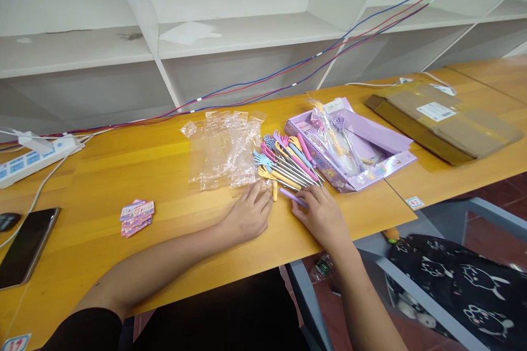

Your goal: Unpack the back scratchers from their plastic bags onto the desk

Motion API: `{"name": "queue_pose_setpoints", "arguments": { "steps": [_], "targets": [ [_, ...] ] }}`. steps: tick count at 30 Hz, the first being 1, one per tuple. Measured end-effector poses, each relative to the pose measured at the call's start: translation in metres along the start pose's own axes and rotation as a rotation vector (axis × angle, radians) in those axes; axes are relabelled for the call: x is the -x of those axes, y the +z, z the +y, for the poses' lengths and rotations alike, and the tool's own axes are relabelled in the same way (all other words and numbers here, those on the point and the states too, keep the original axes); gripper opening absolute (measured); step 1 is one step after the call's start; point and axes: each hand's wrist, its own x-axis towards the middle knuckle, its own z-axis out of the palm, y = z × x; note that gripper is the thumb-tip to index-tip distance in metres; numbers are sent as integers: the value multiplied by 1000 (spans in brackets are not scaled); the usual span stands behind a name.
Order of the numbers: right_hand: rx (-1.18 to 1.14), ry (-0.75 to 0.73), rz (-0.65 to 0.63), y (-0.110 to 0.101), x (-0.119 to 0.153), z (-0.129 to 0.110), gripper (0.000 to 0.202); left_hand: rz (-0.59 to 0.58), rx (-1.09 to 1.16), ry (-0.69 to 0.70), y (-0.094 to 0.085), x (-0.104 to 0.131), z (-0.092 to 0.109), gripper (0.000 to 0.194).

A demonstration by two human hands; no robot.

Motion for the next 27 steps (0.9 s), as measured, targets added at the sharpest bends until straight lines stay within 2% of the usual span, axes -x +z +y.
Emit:
{"name": "queue_pose_setpoints", "arguments": {
  "steps": [4, 8, 12, 15, 18, 22, 27],
  "targets": [
    [17, 115, 64, -9, -19, 8, 15, 17, 4, 39, 2, -6, 4, 53],
    [102, 252, 97, -10, -57, 25, 21, 31, -3, 51, 5, -18, 10, 60],
    [149, 284, 11, 1, -95, 31, 23, 34, 11, 47, 10, -29, 14, 63],
    [176, 275, -54, 8, -111, 28, 19, 28, 21, 42, 10, -29, 15, 63],
    [72, 183, -63, 10, -114, 29, 15, 32, 17, 40, 6, -23, 13, 63],
    [-135, 21, -78, 5, -105, 38, 11, 43, 14, 66, 3, -16, 13, 61],
    [-181, -36, -68, 4, -94, 47, 10, 47, 40, 63, 5, -15, 14, 62]
  ]
}}
